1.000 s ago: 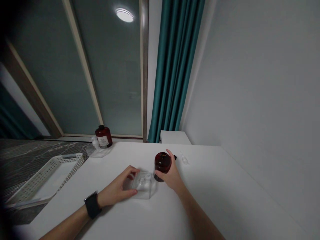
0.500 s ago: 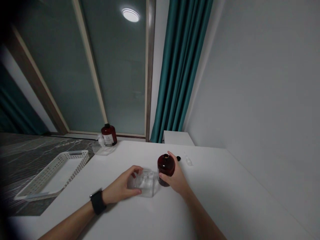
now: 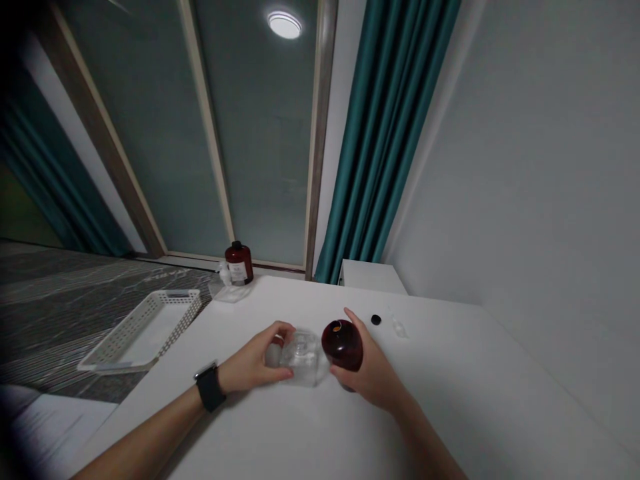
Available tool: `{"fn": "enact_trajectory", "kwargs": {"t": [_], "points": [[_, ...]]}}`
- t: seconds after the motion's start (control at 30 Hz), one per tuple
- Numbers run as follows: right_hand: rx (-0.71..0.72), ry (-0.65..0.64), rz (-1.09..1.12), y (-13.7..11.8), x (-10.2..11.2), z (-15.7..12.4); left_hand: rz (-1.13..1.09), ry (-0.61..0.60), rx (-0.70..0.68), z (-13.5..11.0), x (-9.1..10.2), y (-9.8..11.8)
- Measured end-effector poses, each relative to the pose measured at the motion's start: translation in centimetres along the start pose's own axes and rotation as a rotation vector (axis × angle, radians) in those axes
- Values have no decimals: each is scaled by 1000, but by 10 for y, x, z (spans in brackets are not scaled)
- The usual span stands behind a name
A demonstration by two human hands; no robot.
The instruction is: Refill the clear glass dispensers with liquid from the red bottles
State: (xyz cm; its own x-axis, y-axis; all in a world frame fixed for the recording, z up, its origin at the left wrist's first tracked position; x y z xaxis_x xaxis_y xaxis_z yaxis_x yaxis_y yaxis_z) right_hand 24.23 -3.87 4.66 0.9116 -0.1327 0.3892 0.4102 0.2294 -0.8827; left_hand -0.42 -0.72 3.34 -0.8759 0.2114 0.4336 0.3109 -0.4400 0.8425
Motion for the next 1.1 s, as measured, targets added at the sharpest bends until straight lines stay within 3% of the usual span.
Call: {"fn": "enact_trajectory", "kwargs": {"t": [0.43, 0.73, 1.1], "points": [[133, 24, -160, 3, -13, 0, 33, 8, -97, 4, 26, 16], [286, 47, -317, 6, -18, -2, 118, 24, -93, 5, 28, 10], [322, -11, -391, 0, -14, -5, 216, 1, -68, 1, 22, 9]]}}
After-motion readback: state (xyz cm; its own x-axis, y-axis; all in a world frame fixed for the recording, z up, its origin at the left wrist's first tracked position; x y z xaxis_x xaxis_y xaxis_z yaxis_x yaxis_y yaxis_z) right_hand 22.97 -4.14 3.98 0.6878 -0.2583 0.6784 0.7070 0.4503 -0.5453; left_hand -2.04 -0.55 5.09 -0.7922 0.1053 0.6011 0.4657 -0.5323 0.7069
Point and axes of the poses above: each hand's wrist, its own z-axis towards the middle knuckle, its own x-axis out of the back of the hand, y = z × x, the point moved 3 cm from there along z, towards the middle knuckle, and after that the axes turned 13 degrees about y, right-handed, at the moved point
